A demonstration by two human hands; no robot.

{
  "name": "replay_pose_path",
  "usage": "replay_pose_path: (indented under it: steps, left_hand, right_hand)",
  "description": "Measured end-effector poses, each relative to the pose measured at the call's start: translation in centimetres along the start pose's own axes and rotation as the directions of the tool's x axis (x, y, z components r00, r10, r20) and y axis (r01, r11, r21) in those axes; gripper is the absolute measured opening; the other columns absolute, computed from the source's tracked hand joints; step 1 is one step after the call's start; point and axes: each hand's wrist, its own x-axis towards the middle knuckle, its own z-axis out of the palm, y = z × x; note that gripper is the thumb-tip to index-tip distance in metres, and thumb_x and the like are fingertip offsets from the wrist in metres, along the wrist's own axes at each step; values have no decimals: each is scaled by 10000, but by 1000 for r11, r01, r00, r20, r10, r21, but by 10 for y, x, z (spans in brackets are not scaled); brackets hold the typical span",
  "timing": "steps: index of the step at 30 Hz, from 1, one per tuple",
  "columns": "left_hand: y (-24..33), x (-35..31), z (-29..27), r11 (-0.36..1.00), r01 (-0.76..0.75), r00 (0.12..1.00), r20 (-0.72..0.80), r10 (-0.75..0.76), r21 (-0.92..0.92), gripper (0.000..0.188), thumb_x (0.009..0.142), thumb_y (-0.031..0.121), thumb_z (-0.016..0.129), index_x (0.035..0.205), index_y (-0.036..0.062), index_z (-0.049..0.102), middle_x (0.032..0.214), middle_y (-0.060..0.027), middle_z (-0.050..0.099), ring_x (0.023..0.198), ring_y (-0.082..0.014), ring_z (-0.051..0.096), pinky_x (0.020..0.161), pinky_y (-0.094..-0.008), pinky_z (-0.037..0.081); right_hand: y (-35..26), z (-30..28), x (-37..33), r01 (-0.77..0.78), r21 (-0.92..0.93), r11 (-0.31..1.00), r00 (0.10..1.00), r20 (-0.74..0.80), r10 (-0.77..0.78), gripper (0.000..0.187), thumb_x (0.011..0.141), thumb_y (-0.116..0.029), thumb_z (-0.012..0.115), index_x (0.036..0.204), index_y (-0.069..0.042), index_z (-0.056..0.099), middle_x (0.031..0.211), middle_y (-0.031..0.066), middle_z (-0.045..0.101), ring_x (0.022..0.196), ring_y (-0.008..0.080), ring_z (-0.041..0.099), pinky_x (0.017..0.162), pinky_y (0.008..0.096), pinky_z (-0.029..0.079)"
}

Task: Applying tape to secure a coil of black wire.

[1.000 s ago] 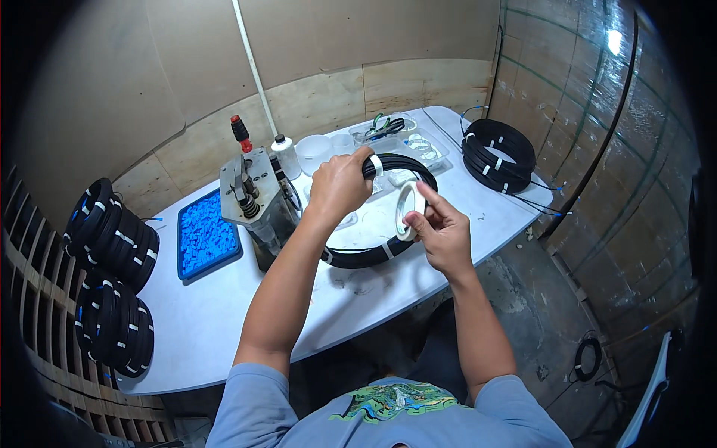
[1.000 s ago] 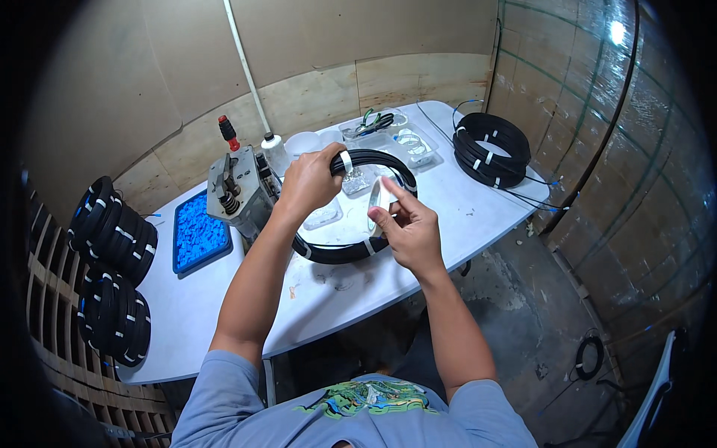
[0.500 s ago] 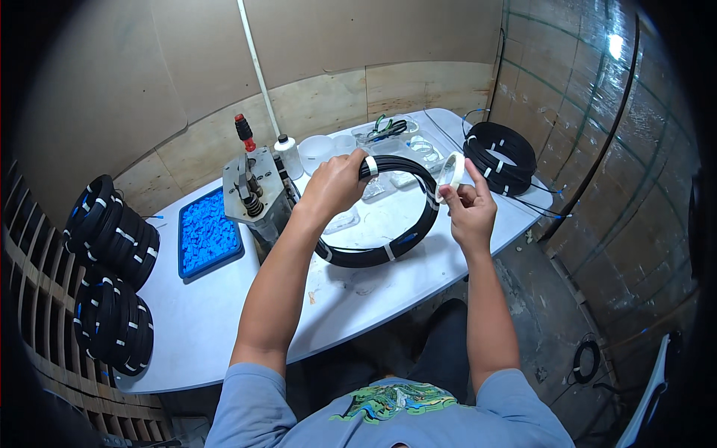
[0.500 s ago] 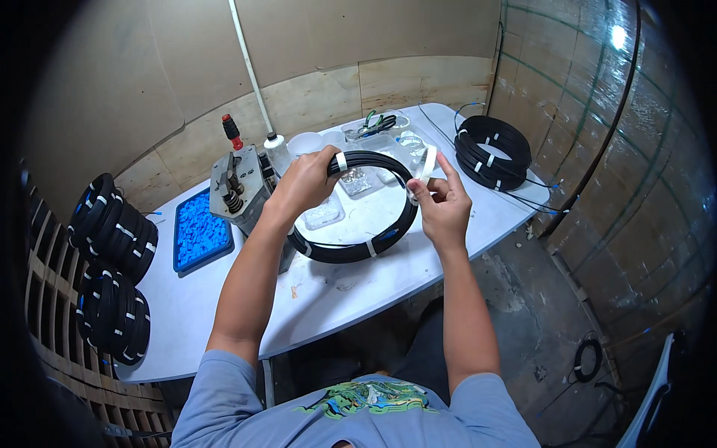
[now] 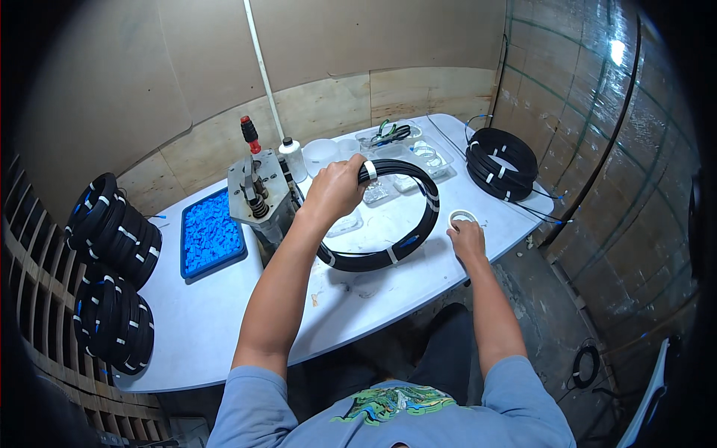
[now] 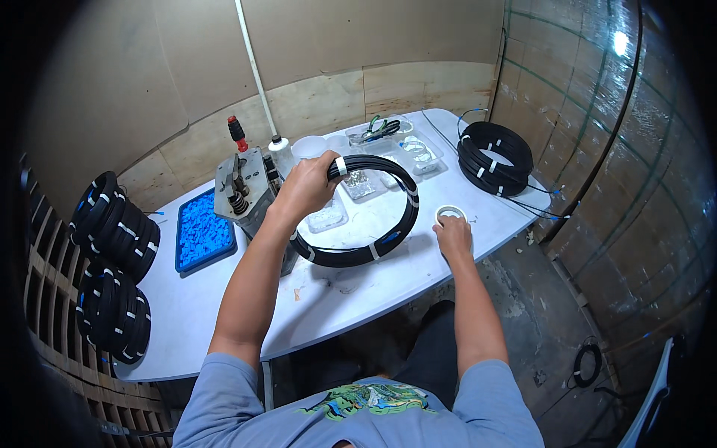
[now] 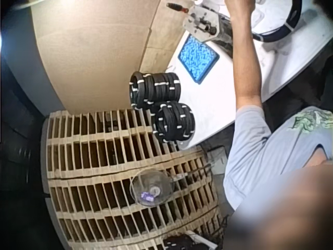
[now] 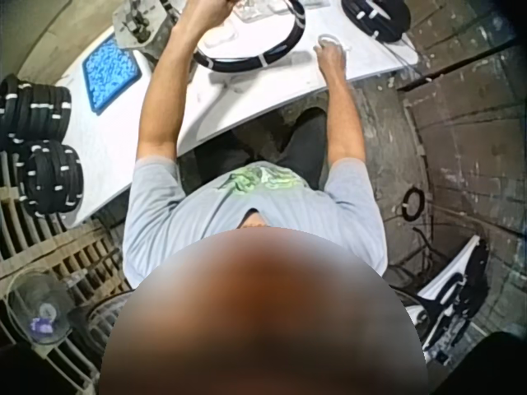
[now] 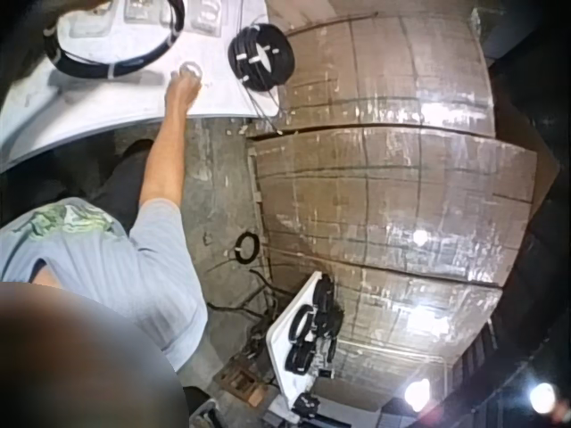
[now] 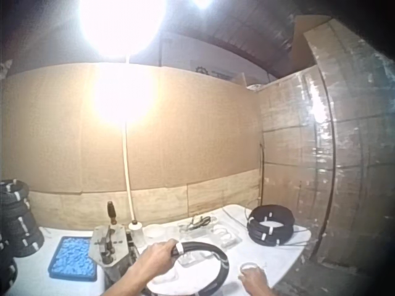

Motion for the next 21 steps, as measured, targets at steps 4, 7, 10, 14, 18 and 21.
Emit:
replay_pose_path:
  steps: [4, 7, 10, 14, 18, 21]
  left_hand:
    - [4, 3, -2, 998, 47, 998, 31, -48, 38, 253, 883, 212, 697, 1013, 24, 587, 878, -228, 694, 858, -447, 664, 754, -535, 524]
    - [8, 5, -3, 996, 58, 996, 59, -62, 65, 219, 870, 170, 687, 992, 22, 583, 862, -229, 691, 853, -444, 664, 757, -532, 521]
    - [17, 10, -9, 1000, 27, 991, 129, -28, 10, 205, 856, 150, 682, 997, 25, 601, 862, -225, 694, 854, -436, 666, 756, -519, 518]
    - [30, 18, -11, 993, -50, 970, 232, 73, -105, 250, 837, 140, 735, 1046, 43, 639, 796, -210, 675, 757, -405, 648, 683, -467, 486]
    - [23, 22, -10, 988, -23, 957, 283, 65, -151, 222, 824, 126, 700, 1028, 53, 651, 801, -194, 687, 767, -391, 657, 695, -458, 497]
    - [19, 21, -8, 984, -27, 960, 270, 74, -174, 238, 808, 131, 709, 1026, 50, 661, 800, -184, 693, 760, -365, 667, 697, -446, 503]
  right_hand:
    - [-32, -23, 18, 30, 390, 921, 972, -226, 64, 342, 842, -333, 777, 1054, -66, 755, 1056, 131, 729, 1014, 281, 673, 866, 382, 509]
    - [-79, -85, 44, 135, 752, 646, 988, -153, -28, 459, 836, -368, 794, 1178, -73, 714, 1154, 95, 704, 1087, 216, 642, 900, 343, 482]
    - [-134, -145, 52, 391, 610, 689, 918, -212, -334, 555, 786, -327, 844, 1270, -119, 670, 1222, 89, 665, 1078, 201, 636, 852, 363, 510]
    - [-158, -145, 73, 263, 556, 789, 872, 213, -440, 443, 773, -172, 825, 1185, -89, 682, 1019, 124, 722, 916, 236, 676, 822, 359, 519]
    - [-164, -140, 70, 270, 525, 807, 901, 159, -404, 281, 810, -93, 756, 1075, -51, 674, 887, 150, 710, 783, 268, 659, 742, 362, 513]
    - [-166, -141, 67, 260, 508, 821, 905, 168, -390, 252, 812, -86, 746, 1049, -40, 672, 872, 154, 706, 771, 273, 653, 731, 364, 510]
